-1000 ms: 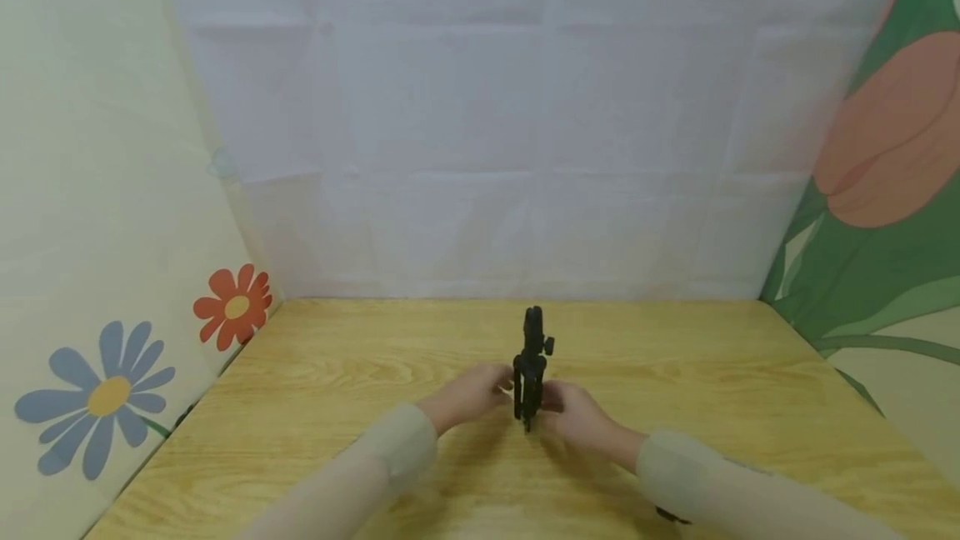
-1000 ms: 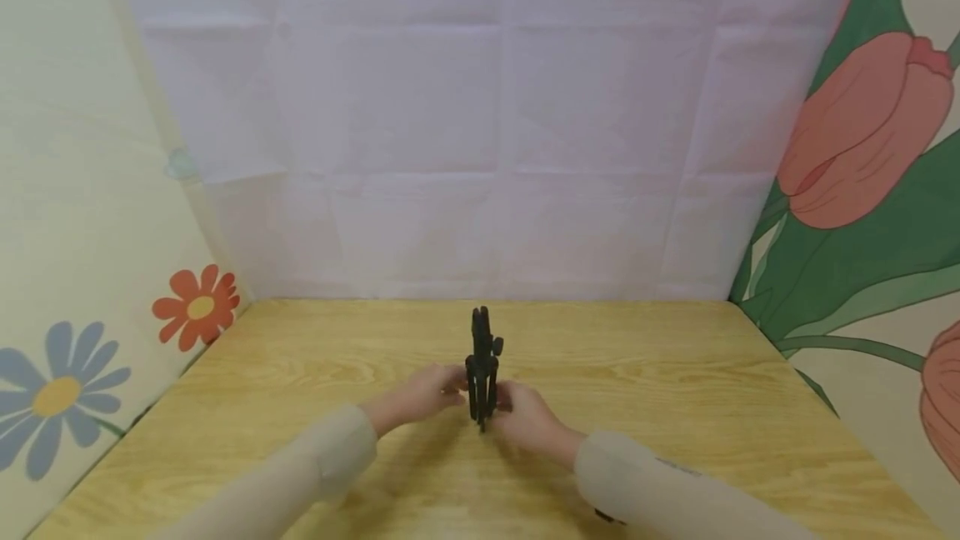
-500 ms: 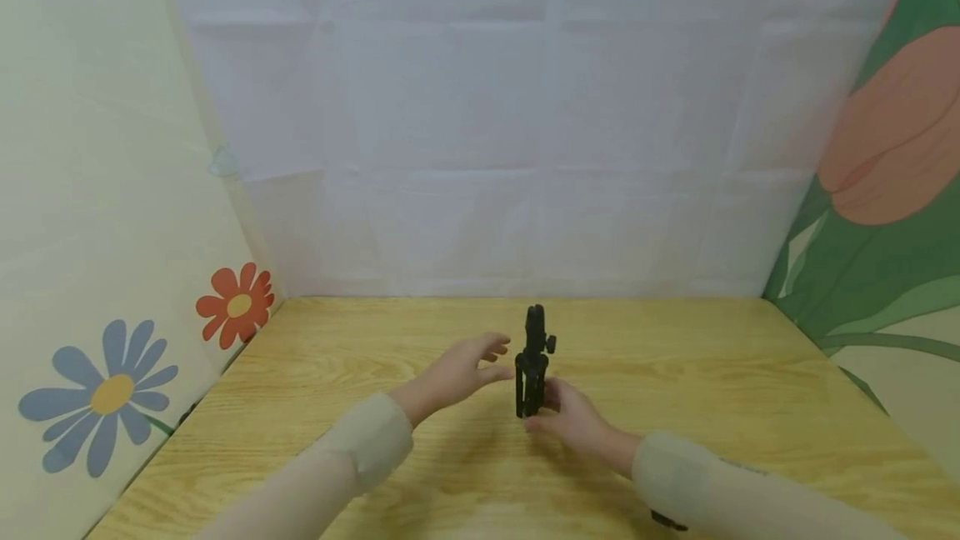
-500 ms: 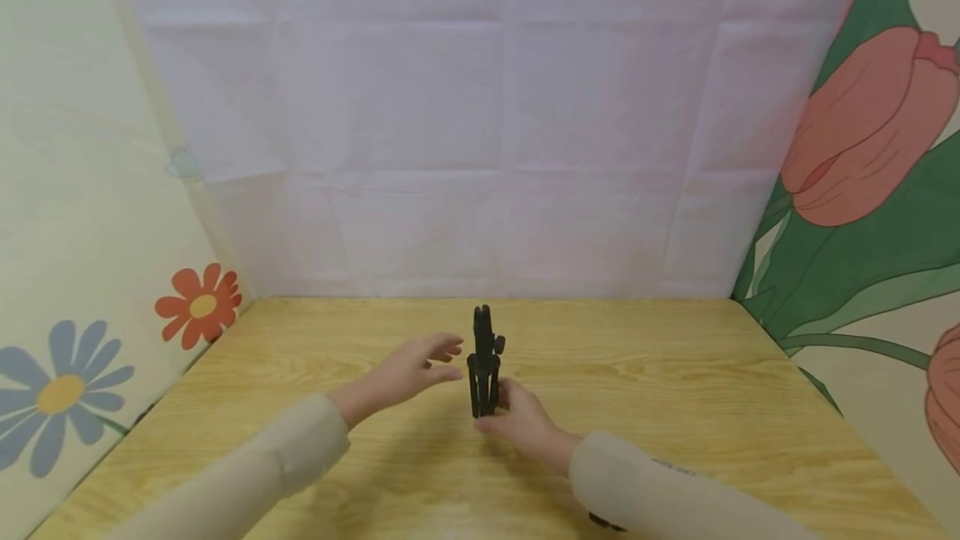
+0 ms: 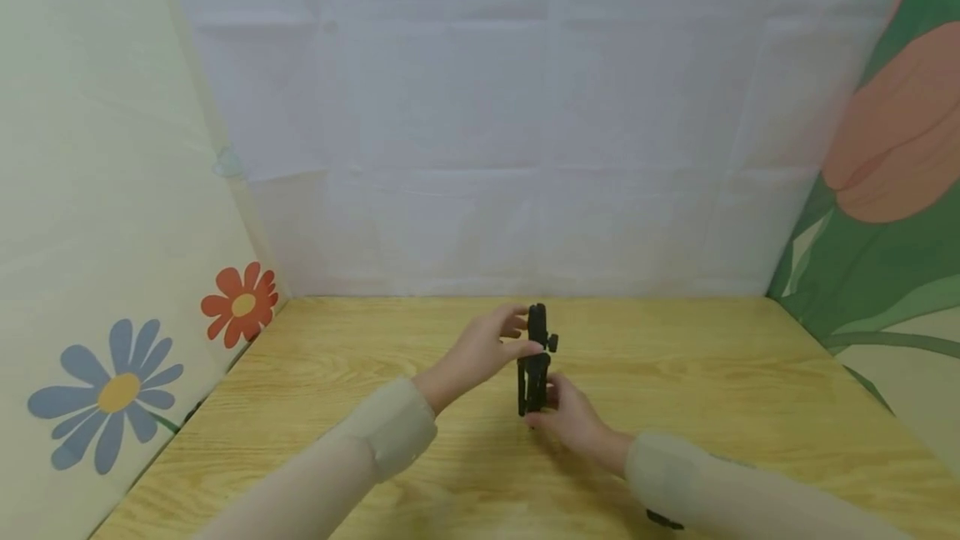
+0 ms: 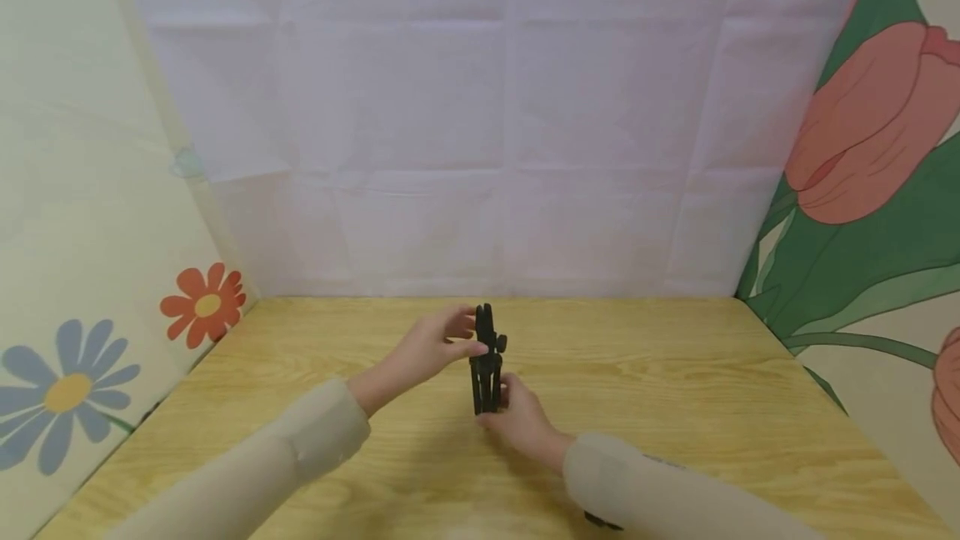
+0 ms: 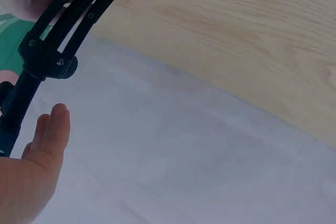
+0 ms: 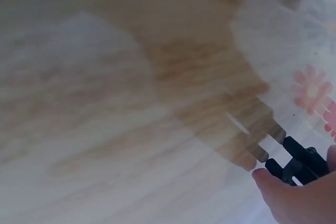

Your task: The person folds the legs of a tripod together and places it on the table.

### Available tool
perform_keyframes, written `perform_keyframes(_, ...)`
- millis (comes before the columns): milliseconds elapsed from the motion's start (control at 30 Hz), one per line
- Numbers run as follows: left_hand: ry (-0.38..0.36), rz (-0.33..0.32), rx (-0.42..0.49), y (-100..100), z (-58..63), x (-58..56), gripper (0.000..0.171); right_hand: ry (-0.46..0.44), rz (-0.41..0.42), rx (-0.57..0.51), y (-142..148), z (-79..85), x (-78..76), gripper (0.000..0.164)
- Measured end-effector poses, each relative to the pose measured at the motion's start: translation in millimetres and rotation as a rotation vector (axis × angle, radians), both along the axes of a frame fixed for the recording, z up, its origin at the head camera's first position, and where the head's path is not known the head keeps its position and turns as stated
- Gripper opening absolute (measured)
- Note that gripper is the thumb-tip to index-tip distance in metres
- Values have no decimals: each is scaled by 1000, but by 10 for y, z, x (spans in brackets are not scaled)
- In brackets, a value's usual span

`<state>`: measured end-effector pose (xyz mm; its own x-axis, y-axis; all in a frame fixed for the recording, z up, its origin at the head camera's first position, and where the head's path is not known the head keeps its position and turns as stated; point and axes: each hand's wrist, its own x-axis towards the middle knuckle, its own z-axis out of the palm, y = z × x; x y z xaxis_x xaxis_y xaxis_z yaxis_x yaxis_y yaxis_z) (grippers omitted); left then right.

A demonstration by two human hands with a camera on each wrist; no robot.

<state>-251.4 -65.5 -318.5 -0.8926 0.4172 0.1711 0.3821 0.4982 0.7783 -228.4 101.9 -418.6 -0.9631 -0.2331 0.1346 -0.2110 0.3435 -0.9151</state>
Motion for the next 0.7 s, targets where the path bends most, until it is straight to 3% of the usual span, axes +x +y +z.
perform_keyframes(333,55,-57,46,113,95,-27,52,54,-46,49,-48,-3,0,49)
perform_keyframes(700,84,-52,68,96,139,10,29,102,-39,45,52,-36,12,43)
